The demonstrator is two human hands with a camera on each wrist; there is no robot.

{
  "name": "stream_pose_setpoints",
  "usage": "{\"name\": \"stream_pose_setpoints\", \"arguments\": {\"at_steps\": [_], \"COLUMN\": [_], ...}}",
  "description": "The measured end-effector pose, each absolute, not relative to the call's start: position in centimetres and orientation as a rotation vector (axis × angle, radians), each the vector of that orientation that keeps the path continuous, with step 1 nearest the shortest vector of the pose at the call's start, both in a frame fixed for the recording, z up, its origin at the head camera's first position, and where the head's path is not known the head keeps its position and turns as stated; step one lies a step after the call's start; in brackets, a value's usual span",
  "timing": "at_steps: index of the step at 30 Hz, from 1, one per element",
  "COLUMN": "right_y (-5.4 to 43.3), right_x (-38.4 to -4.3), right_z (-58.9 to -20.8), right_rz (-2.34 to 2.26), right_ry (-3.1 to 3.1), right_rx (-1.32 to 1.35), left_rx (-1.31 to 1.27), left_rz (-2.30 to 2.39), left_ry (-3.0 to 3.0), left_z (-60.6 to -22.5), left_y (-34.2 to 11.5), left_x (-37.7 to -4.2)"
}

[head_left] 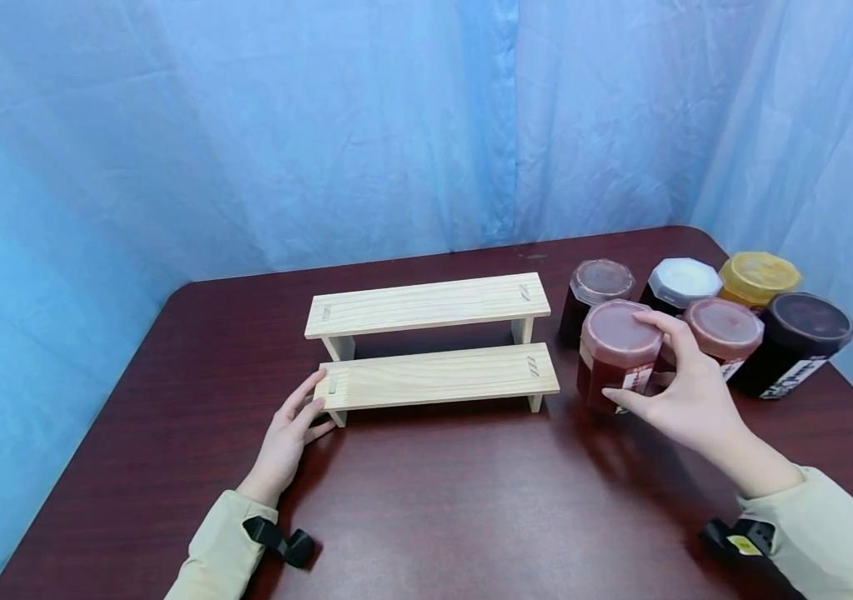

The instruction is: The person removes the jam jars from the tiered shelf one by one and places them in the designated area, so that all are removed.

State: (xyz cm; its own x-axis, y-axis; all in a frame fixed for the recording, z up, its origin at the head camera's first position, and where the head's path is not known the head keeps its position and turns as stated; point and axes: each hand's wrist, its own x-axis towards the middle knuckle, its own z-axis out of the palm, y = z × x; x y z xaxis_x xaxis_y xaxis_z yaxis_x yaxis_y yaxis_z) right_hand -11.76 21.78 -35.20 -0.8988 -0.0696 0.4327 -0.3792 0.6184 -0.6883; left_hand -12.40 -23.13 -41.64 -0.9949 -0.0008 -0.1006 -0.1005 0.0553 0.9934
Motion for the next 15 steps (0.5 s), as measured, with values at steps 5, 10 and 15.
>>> {"name": "stream_pose_setpoints", "arguments": {"at_steps": [5,10,15], "right_y": [22.2,22.4,22.7], "right_x": [-12.1,-12.5,-12.8], "right_z": [-35.7,-36.1,-36.4], "right_rz": [1.119,1.061,1.057], "right_ry": [-2.538,-2.589,-2.630], "right_rx": [0.334,0.344,0.324], "left_rx": [-0.108,-0.109,-0.113], "left_rz": [2.106,2.101,2.102], "left_ry": [2.230,2.233,2.224], "left_z": [-41.7,-41.6,-41.6], "left_y": [-23.1,-23.1,-23.1], "left_x": [-12.4,-12.4,-12.4]}}
